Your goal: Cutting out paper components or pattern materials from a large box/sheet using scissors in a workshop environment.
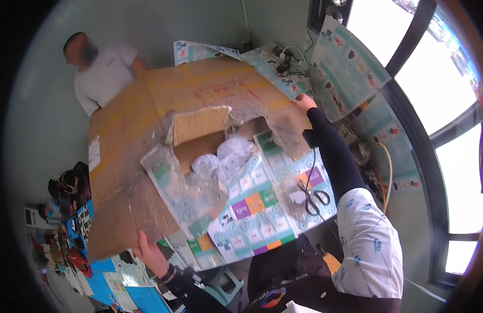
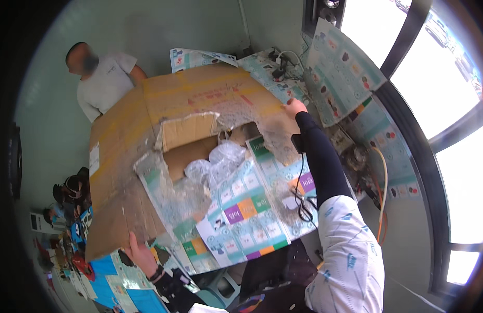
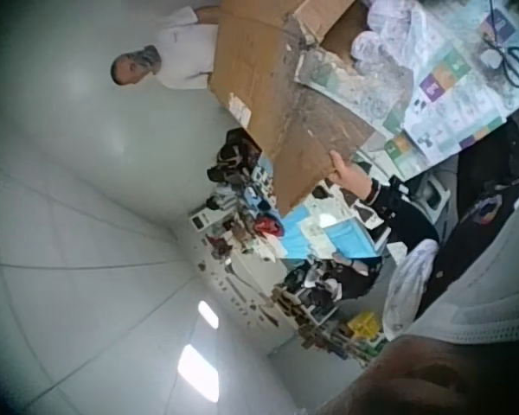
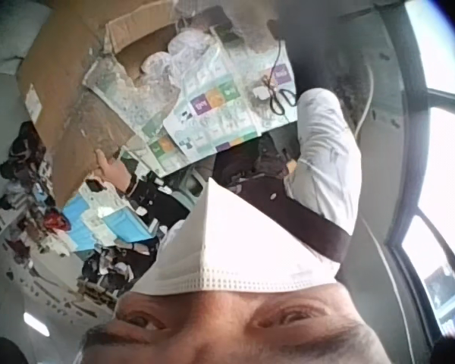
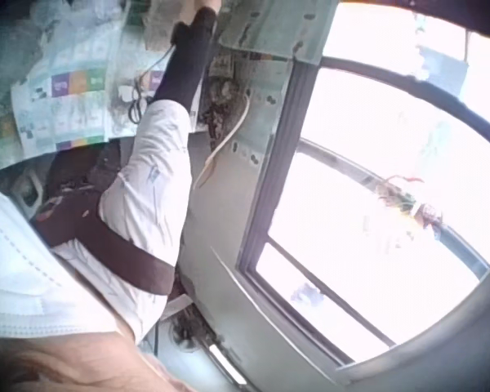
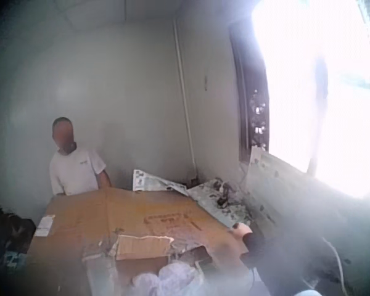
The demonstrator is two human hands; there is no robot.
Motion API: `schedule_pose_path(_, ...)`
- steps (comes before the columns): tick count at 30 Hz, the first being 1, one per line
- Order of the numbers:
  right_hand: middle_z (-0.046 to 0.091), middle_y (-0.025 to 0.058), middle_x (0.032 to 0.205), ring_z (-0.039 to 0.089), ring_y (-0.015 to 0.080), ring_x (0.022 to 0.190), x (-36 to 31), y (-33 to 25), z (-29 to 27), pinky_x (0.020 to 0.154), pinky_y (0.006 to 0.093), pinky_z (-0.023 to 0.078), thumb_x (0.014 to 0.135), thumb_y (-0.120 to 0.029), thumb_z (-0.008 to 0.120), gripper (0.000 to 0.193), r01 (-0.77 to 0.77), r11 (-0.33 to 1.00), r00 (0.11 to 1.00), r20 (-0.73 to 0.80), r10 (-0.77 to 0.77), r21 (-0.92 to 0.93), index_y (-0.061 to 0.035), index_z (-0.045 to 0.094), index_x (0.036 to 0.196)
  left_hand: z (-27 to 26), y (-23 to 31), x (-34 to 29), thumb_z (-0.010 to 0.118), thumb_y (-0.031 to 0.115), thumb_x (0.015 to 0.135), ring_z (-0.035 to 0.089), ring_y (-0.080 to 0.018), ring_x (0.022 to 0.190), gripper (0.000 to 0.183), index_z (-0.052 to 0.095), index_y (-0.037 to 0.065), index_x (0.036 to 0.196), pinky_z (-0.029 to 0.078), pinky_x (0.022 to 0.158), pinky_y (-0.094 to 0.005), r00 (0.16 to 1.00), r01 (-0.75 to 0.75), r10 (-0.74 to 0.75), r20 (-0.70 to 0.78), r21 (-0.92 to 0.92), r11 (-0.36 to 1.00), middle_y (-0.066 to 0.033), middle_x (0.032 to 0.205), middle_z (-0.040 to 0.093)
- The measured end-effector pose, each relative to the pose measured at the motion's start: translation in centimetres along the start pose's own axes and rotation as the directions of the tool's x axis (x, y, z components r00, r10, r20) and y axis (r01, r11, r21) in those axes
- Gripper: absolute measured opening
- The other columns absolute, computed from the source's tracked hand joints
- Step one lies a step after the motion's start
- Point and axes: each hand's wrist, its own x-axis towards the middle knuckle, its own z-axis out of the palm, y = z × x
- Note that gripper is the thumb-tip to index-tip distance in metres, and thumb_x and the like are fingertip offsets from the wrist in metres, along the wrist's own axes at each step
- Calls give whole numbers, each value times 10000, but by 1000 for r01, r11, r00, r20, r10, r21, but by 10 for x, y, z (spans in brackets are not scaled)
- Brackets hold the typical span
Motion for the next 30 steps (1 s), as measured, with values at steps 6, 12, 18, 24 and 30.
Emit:
schedule_pose_path(6,648,234,1072,614,327,1058,122,21,83,905,380,479,786,-445,618,555,-93,995,984,150,96,-27,33,644,1066,-12,-5,-16,634,181,888,479,-207,1169,411,523,-14,1232,353,1013,-336,993,33,3,-116,308,951,-93,1289,518)
schedule_pose_path(12,590,228,1231,577,273,1152,268,184,74,859,446,485,785,-488,636,630,-6,856,970,206,132,-517,12,610,1168,17,-20,-24,666,93,847,616,-325,862,108,687,30,932,513,727,-392,992,-3,57,-114,429,903,-170,956,651)
schedule_pose_path(18,482,142,1387,383,155,1318,169,-8,125,998,365,364,855,-504,610,647,-166,963,833,553,23,211,-42,532,1302,-45,69,-58,710,137,802,575,-359,943,378,594,20,1143,459,834,-504,893,-322,428,138,860,395,-208,1087,614)
schedule_pose_path(24,598,113,1226,531,203,1138,154,-2,67,1007,328,352,838,-522,650,665,-398,675,823,566,-36,621,-31,553,1275,-80,95,-66,624,257,872,524,-289,1095,469,520,2,1252,402,937,-442,884,-377,455,-111,408,832,-161,1220,556)
schedule_pose_path(30,661,49,1034,611,112,886,81,-56,32,802,251,475,880,-169,677,326,-145,245,893,234,-385,959,7,609,1145,-144,161,-92,469,277,958,475,-245,1192,500,433,-45,1338,351,1028,-388,791,-512,607,77,626,588,-127,1337,481)
